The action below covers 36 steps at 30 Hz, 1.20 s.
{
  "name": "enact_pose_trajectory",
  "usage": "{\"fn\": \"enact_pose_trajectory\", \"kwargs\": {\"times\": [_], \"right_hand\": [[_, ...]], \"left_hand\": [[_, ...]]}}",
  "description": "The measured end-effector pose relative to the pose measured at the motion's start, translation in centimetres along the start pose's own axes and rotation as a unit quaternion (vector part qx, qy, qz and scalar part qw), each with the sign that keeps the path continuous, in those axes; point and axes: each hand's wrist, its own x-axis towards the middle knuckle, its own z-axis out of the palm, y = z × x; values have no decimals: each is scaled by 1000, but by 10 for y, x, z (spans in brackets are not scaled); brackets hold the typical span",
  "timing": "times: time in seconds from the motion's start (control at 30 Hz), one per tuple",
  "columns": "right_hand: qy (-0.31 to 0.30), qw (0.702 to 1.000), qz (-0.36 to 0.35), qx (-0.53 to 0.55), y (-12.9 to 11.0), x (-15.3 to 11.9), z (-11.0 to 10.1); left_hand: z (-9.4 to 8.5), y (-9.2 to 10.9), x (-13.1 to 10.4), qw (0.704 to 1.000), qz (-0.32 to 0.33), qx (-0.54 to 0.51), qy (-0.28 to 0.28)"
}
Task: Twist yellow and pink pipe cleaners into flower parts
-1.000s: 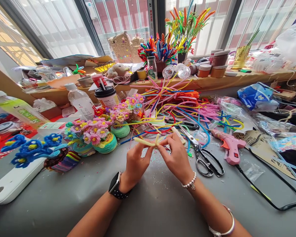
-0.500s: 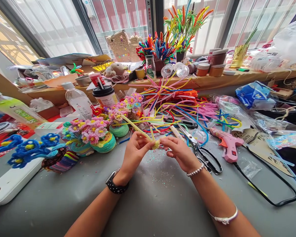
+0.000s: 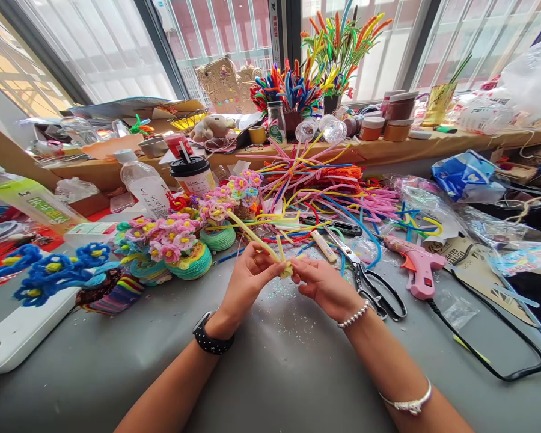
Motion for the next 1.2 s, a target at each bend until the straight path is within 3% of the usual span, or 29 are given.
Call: {"fn": "enact_pose_trajectory", "kwargs": {"times": [0.4, 0.5, 0.57, 0.87, 1.2], "right_hand": [[127, 984, -119, -32, 2, 3, 2], [146, 978, -148, -33, 5, 4, 6], [146, 974, -165, -48, 7, 4, 8], [141, 960, -196, -142, 5, 3, 4], [98, 960, -195, -174, -2, 1, -8]], "left_hand": [[-3, 4, 2, 992, -97, -84, 6], [-4, 4, 1, 985, -138, -104, -27], [-5, 4, 1, 983, -151, -97, -44], [-6, 2, 3, 986, -144, -88, 3], [-9, 6, 3, 982, -162, 50, -82]]}}
